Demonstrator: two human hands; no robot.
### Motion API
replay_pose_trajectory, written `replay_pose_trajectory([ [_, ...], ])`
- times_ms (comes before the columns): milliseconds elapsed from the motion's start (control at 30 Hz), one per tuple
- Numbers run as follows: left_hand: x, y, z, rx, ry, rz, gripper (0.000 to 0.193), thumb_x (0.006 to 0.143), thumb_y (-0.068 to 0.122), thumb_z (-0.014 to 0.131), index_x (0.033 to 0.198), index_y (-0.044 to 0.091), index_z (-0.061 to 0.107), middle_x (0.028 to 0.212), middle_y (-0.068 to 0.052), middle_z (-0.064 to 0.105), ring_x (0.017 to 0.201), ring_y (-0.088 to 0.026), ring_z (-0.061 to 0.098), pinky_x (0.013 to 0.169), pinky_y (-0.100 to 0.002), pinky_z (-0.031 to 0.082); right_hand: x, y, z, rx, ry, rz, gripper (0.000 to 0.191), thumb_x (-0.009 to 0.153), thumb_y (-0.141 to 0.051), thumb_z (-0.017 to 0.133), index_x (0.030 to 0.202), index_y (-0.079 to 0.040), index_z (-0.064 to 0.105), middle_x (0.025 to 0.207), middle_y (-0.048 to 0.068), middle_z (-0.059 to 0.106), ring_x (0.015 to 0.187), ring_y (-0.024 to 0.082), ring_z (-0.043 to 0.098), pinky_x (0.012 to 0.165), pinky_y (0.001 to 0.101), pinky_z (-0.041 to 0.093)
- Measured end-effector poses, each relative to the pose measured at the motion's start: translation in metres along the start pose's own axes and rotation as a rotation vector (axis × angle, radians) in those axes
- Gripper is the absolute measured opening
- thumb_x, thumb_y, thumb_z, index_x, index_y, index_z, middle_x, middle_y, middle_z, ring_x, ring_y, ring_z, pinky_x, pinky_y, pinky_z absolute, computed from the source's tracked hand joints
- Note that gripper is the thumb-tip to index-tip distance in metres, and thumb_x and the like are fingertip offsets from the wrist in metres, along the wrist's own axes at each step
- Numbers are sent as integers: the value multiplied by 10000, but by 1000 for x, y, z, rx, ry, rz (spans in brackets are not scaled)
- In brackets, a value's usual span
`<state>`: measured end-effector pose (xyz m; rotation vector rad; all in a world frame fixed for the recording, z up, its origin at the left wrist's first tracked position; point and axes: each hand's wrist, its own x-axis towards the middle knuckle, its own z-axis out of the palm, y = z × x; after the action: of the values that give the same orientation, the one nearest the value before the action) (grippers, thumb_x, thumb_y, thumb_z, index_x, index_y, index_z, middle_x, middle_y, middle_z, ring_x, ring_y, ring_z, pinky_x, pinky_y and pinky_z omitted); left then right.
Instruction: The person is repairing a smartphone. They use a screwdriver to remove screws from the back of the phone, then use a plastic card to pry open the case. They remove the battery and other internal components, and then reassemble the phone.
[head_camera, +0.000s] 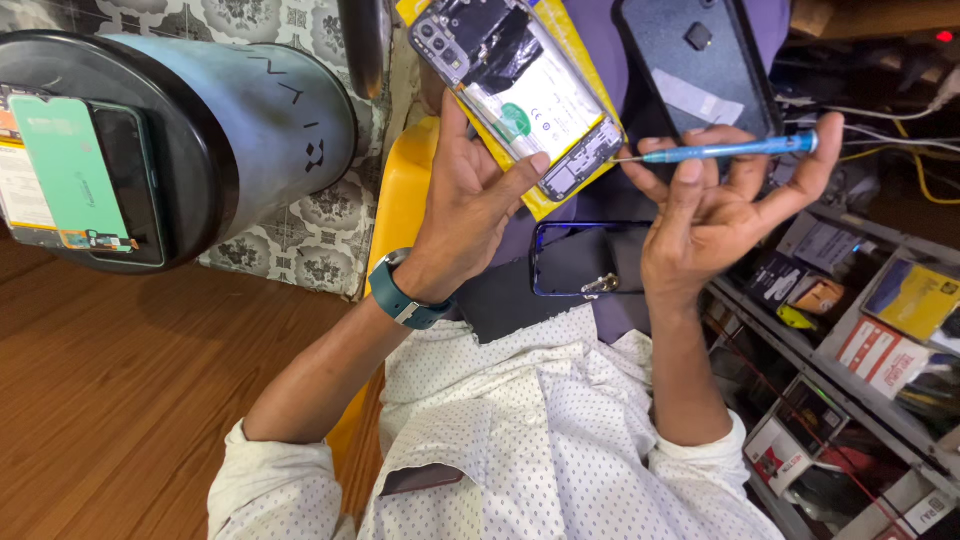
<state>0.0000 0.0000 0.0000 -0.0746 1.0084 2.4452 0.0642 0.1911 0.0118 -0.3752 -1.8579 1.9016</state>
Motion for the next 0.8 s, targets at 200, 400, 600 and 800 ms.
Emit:
replay_pose_trajectory([
  [200,1,0,0,-1,-10,2,742,1023,-143,593,1569,123,167,1456,-171,557,1366,-263,607,1141,-418,572,-11,11,-2,-4,-9,19,787,1231,-40,590,1587,-289,-66,1159,122,625,986,244,760,866,398,650],
  [400,1,-2,3,-31,4,5,734,1026,-131,604,1568,121,177,1457,-158,553,1367,-246,601,1135,-418,571,-10,16,-4,-20,-52,-26,776,1223,-64,612,1577,-315,-32,1154,126,638,1002,269,780,871,401,649],
  [600,1,-2,2,-20,-10,11,726,1038,-121,613,1568,118,180,1431,-176,587,1289,-244,630,1121,-418,584,-11,17,-5,-18,-56,-41,779,1232,-51,609,1577,-316,-38,1148,118,626,991,260,764,884,399,649],
  [800,1,-4,2,-15,-17,20,741,1036,-116,609,1572,131,161,1424,-176,592,1324,-254,639,1109,-411,590,-12,15,-5,-21,-57,-46,787,1246,-47,605,1582,-320,-52,1171,112,615,960,229,718,893,389,650],
])
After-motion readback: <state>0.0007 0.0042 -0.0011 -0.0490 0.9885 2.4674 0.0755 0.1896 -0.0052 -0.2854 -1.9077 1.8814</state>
